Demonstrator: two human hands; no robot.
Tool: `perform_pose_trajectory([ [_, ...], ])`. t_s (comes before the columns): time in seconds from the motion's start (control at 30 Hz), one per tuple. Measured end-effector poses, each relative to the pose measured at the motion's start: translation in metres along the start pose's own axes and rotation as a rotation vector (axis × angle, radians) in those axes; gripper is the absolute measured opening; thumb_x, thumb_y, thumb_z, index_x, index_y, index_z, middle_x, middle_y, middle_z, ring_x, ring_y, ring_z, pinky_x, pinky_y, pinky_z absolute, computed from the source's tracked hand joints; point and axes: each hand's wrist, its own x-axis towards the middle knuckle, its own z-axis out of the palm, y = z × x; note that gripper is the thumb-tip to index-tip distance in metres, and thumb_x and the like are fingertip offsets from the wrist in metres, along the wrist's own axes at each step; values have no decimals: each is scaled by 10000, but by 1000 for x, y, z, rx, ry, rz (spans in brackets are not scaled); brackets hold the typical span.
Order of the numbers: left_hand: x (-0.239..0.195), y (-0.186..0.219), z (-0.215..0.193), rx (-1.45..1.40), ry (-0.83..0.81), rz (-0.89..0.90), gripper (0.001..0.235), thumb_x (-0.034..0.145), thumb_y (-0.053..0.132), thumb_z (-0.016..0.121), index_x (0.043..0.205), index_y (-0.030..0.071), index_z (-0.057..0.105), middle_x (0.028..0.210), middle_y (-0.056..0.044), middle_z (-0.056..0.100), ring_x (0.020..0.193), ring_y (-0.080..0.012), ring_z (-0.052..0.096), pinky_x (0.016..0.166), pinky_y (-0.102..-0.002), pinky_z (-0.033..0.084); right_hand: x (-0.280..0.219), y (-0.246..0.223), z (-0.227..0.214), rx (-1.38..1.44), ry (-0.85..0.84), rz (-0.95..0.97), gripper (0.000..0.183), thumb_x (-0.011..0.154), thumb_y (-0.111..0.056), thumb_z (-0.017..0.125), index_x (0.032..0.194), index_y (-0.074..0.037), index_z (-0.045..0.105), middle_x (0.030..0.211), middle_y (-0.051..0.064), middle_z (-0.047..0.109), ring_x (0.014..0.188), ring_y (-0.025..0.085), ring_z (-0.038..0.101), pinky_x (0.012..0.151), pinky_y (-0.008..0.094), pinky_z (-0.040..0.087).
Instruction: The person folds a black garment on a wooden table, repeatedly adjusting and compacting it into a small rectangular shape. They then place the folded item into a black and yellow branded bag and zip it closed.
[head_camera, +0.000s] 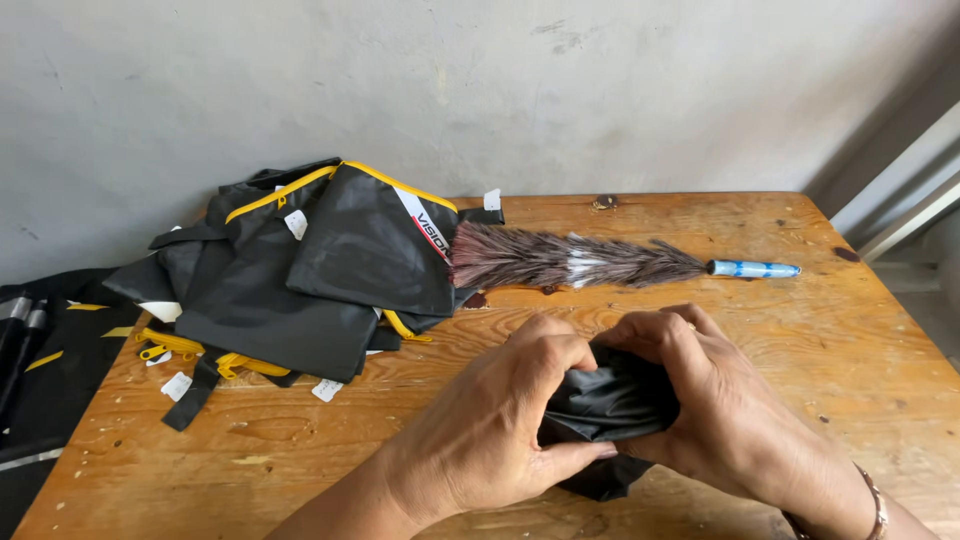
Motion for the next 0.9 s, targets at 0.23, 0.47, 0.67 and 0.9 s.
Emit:
perform_pose_trajectory([
  [0.23, 3, -8, -4, 11, 21, 89, 420, 860, 177, 862, 1010, -4, 513, 1089, -159, 557, 913, -321, 633, 832, -408, 531, 0, 3, 7, 52, 88, -41, 750, 660, -400, 959, 1230, -123, 559, 1102, -16, 741, 938, 207, 641, 814, 337, 551],
  [0.47, -2, -7, -2, 90, -25, 38, 342, 926, 296, 753, 933, -31, 651, 1109, -171, 546, 816, -352, 631, 749, -471, 531, 1, 1, 11, 93, 101, -203, 462, 842, -394, 769, 1166, -136, 564, 1179, -5, 751, 924, 201, 743, 988, 453, 444],
  [0.67, 2, -4, -4, 108, -337, -230, 458, 925, 450, 693, 1041, 7, 700, 1134, -133, 463, 854, -379, 608, 742, -539, 491, 6, -11, 7, 62, 90, -273, 268, 949, -370, 618, 1056, -124, 609, 1202, 56, 761, 1006, 229, 743, 939, 455, 471],
  [0.9, 18, -2, -11, 26, -138, -204, 208, 1003, 214, 587, 888, 41, 608, 939, -105, 600, 774, -309, 645, 722, -427, 511, 8, -6, 5, 17, 119, -290, 268, 972, -376, 555, 1012, -118, 612, 1163, 72, 750, 946, 276, 713, 892, 465, 464],
])
